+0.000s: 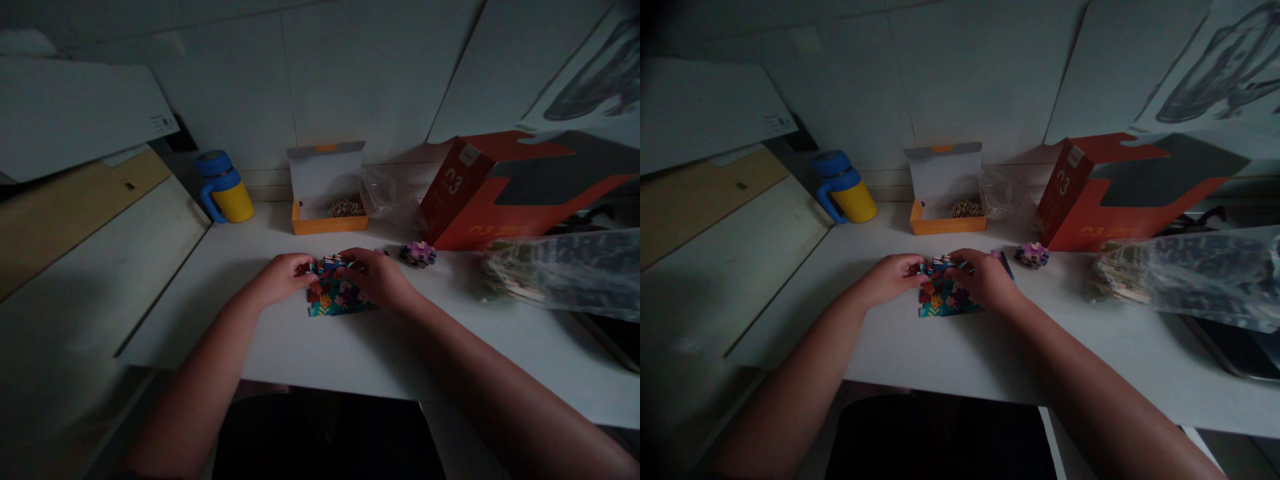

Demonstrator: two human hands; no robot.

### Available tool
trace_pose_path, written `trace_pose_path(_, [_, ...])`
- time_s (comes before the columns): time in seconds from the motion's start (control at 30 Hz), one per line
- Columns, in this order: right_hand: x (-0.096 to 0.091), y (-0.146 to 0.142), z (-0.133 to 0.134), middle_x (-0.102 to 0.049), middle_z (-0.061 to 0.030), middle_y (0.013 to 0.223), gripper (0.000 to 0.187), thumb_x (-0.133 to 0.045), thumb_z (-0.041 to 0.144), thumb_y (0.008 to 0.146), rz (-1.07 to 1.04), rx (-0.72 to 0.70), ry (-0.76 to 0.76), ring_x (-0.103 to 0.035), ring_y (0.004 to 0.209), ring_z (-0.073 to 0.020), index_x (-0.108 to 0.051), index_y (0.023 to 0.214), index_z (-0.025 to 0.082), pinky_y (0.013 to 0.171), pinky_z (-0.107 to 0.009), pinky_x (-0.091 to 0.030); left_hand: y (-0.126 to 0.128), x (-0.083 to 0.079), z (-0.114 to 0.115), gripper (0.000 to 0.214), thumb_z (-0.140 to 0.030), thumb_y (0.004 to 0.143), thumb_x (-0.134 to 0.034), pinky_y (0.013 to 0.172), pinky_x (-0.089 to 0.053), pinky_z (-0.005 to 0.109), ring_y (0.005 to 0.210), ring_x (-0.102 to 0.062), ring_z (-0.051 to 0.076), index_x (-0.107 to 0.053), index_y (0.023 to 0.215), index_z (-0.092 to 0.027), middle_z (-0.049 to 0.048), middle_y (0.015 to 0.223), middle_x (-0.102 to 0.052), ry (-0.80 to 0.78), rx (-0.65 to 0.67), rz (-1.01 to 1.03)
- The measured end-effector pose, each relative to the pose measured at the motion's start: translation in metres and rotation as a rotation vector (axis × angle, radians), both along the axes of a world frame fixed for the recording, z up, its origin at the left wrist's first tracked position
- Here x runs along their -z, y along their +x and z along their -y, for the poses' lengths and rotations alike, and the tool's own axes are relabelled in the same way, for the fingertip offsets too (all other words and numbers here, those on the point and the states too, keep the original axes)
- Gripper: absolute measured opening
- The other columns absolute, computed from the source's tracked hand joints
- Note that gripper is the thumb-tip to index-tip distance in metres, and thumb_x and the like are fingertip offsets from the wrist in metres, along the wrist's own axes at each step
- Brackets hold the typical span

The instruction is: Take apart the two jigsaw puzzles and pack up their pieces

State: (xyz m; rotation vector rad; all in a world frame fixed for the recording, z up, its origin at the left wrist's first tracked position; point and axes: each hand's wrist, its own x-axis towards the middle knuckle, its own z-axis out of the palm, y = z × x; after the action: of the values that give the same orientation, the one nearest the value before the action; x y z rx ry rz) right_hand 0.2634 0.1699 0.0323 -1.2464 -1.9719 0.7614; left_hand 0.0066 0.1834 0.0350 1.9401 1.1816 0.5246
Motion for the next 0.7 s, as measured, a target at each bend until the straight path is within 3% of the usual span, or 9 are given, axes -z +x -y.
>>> trace_pose_path(0.2, [-0.005,-0.002,0.001,-0.076,-0.0076,0.116,0.030,-0.068,0.023,0.093,0.129,-0.030,0.113,-0.071,0.103,-0.0220,-0.074,0.122,0.022,0.094,-0.034,-0.054,0.014,-0.013,0.008,0.019,-0.011,0.089,-0.054,0.093,-0.051,0.034,0.101,-0.064,0.020,-0.068,0.099,-0.019,0.0053,0.107,-0.068,0.189,0.101,-0.105])
trace_pose_path(0.37, [-0.001,-0.001,-0.001,-0.073,-0.0100,0.116,0.030,-0.070,0.021,0.092,0.155,-0.081,0.142,-0.071,0.101,-0.0220,-0.074,0.122,0.021,0.094,-0.035,-0.054,0.017,-0.012,0.009,0.046,-0.003,0.088,-0.048,0.114,-0.043,0.041,0.126,-0.058,0.020,-0.065,0.126,-0.022,0.0070,0.135,-0.065,0.191,0.098,-0.083])
trace_pose_path(0.47, [0.001,0.000,-0.003,-0.075,-0.0094,0.113,0.027,-0.070,0.023,0.092,0.211,-0.076,0.145,-0.071,0.099,-0.0219,-0.074,0.119,0.020,0.092,-0.034,-0.053,0.013,-0.010,0.010,0.041,-0.010,0.091,-0.051,0.106,-0.049,0.041,0.117,-0.062,0.020,-0.063,0.128,-0.023,0.0072,0.128,-0.068,0.148,0.048,-0.032])
trace_pose_path(0.57, [0.000,0.002,-0.004,-0.076,-0.0076,0.110,0.022,-0.069,0.027,0.093,0.264,0.019,0.138,-0.072,0.097,-0.0223,-0.073,0.115,0.022,0.090,-0.033,-0.052,0.007,-0.015,0.014,0.024,-0.034,0.091,-0.067,0.086,-0.053,0.034,0.097,-0.064,0.020,-0.065,0.111,-0.021,0.0062,0.111,-0.069,0.175,-0.011,-0.083])
trace_pose_path(0.63, [-0.001,0.004,-0.004,-0.077,-0.0071,0.108,0.020,-0.068,0.029,0.094,0.290,0.099,0.126,-0.072,0.095,-0.0232,-0.073,0.112,0.023,0.087,-0.034,-0.052,0.004,-0.021,0.017,0.038,-0.049,0.079,-0.082,0.079,-0.050,0.032,0.091,-0.062,0.020,-0.066,0.099,-0.021,0.0042,0.102,-0.067,0.222,0.029,-0.182])
trace_pose_path(0.7, [-0.002,0.005,-0.004,-0.077,-0.0076,0.107,0.021,-0.067,0.031,0.094,0.311,0.145,0.106,-0.072,0.093,-0.0239,-0.073,0.112,0.023,0.085,-0.035,-0.052,0.003,-0.024,0.019,0.051,-0.053,0.065,-0.091,0.080,-0.048,0.032,0.092,-0.061,0.021,-0.066,0.096,-0.021,0.0031,0.101,-0.065,0.240,0.106,-0.262])
